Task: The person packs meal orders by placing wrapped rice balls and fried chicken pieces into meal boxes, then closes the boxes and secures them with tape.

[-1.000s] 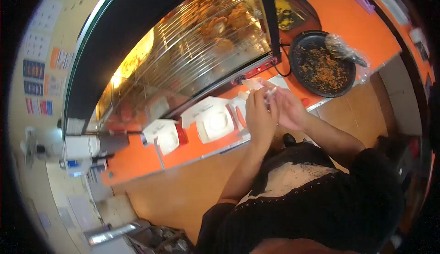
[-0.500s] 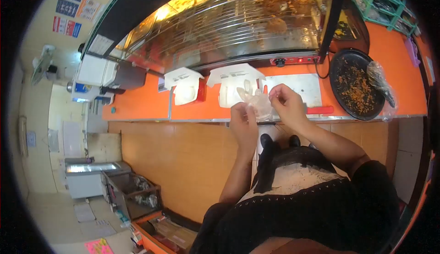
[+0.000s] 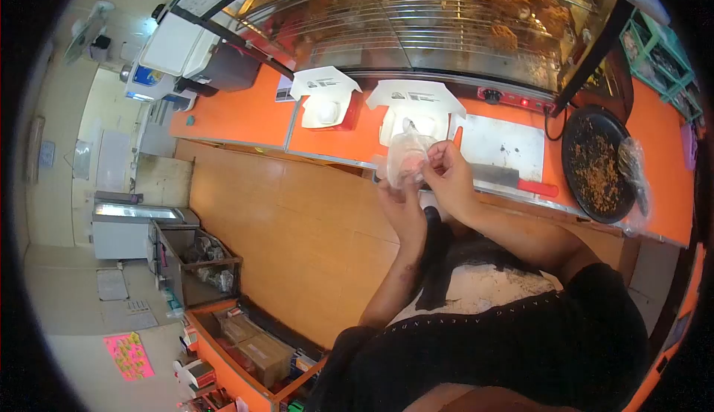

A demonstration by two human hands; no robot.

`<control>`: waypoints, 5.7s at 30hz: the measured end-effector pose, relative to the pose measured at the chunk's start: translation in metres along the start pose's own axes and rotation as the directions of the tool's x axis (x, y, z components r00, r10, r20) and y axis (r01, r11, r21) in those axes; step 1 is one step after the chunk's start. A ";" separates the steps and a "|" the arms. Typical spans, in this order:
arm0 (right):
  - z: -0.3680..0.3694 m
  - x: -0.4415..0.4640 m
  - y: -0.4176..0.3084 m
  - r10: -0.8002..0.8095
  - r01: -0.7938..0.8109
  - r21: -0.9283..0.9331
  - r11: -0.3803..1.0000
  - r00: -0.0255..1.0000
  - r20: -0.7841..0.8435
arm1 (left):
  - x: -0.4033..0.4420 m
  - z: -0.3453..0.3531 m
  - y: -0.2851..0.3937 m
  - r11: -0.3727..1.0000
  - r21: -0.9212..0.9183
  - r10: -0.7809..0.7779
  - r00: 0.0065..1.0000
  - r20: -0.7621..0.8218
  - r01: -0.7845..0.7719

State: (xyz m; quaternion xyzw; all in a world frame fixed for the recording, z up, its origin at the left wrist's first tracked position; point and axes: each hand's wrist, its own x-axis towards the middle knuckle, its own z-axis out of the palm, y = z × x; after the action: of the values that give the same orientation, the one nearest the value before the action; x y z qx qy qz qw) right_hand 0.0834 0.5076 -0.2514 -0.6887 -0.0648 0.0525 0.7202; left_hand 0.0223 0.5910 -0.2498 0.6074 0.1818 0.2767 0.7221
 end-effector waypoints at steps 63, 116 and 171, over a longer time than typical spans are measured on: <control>0.271 0.105 0.047 -0.243 0.338 -0.567 0.751 0.940 0.239 | 0.527 -0.119 0.020 0.791 0.399 0.510 0.860 -0.013 -0.463; 0.202 0.046 0.117 0.283 -0.318 -0.463 0.827 0.948 -0.145 | 0.501 -0.165 -0.046 0.655 -0.340 -0.266 0.628 0.731 0.674; 0.211 0.030 0.110 0.397 -0.372 -0.525 0.766 0.915 -0.069 | 0.438 -0.153 -0.140 0.775 0.606 -0.311 0.727 0.612 -0.179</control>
State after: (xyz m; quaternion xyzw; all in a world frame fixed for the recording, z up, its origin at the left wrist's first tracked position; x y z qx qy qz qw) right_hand 0.0797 0.7252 -0.3516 -0.8567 0.0490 0.1946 0.4752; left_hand 0.2975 0.9659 -0.3845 0.8624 0.0077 -0.0713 0.5012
